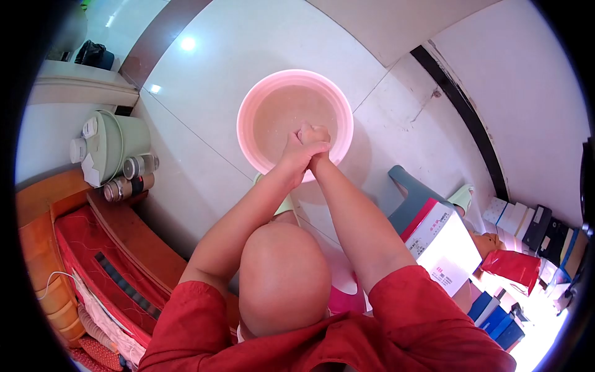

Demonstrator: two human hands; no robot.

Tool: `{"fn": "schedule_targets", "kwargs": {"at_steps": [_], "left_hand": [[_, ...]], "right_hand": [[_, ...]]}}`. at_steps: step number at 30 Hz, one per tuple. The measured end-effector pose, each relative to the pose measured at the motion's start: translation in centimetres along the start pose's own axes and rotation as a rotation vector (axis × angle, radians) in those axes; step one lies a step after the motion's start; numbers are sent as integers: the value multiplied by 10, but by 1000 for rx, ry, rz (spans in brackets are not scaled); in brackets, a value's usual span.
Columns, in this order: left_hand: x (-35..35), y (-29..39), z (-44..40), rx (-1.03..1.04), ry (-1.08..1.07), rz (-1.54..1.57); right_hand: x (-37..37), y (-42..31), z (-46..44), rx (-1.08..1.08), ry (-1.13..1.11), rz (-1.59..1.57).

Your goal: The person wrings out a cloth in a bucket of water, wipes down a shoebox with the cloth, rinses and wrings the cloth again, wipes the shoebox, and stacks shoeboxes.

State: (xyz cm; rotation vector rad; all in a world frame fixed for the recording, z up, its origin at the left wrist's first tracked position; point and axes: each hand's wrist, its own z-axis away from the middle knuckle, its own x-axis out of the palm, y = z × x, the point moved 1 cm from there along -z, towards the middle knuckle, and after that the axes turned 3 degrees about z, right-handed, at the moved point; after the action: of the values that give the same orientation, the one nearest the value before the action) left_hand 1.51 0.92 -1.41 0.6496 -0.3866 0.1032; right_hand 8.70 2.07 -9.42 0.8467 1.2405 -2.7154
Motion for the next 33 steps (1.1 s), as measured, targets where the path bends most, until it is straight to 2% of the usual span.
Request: {"fn": "schedule_targets", "kwargs": {"at_steps": [7,10,11,12,13,15,17,19,21,22,24,25,26,27,28,29,30,31,33], "left_hand": [[-3,-4,-4,8,-39,-17],[-1,11,4,60,-2,-40],[-5,16,5,61,-2,-40],[-12,22,4,54,-48,30],[-15,25,4,48,-97,98],[-16,18,-2,98,-39,12],[-24,16,-6,237,-146,-305],[-25,37,7,287,-142,-283],[-29,51,13,334,-136,-264],[-33,51,10,256,-61,-316],[-42,50,9,193,11,-371],[-46,50,11,263,12,-535],[-47,49,9,333,13,-699],[-46,47,8,331,12,-699],[-47,45,9,211,9,-701],[-48,45,10,104,3,-706],[-55,39,5,112,2,-714],[-57,39,3,285,17,-930],[-56,36,7,459,18,-1149]], "right_hand": [[0,4,-3,-29,-107,-180],[-20,-12,5,116,-296,-523],[-32,-21,10,247,-432,-765],[-43,-27,11,196,-535,-797],[-46,-28,10,195,-535,-797],[-53,-34,11,183,-577,-721],[-71,-59,34,203,-552,-816],[-86,-70,44,216,-531,-913],[-105,-73,47,195,-860,-1358],[-103,-67,45,193,-861,-1364],[-98,-54,32,-78,-438,-27],[-101,-59,36,-89,-431,-30],[-104,-62,41,-57,-405,-299],[-106,-60,47,-14,-380,-565],[-106,-51,51,-3,-383,-569],[-109,-44,50,-149,-223,-109],[-112,-40,48,-288,-50,351],[-115,-42,51,-297,-40,343],[-124,-32,64,-173,-110,186]]}}
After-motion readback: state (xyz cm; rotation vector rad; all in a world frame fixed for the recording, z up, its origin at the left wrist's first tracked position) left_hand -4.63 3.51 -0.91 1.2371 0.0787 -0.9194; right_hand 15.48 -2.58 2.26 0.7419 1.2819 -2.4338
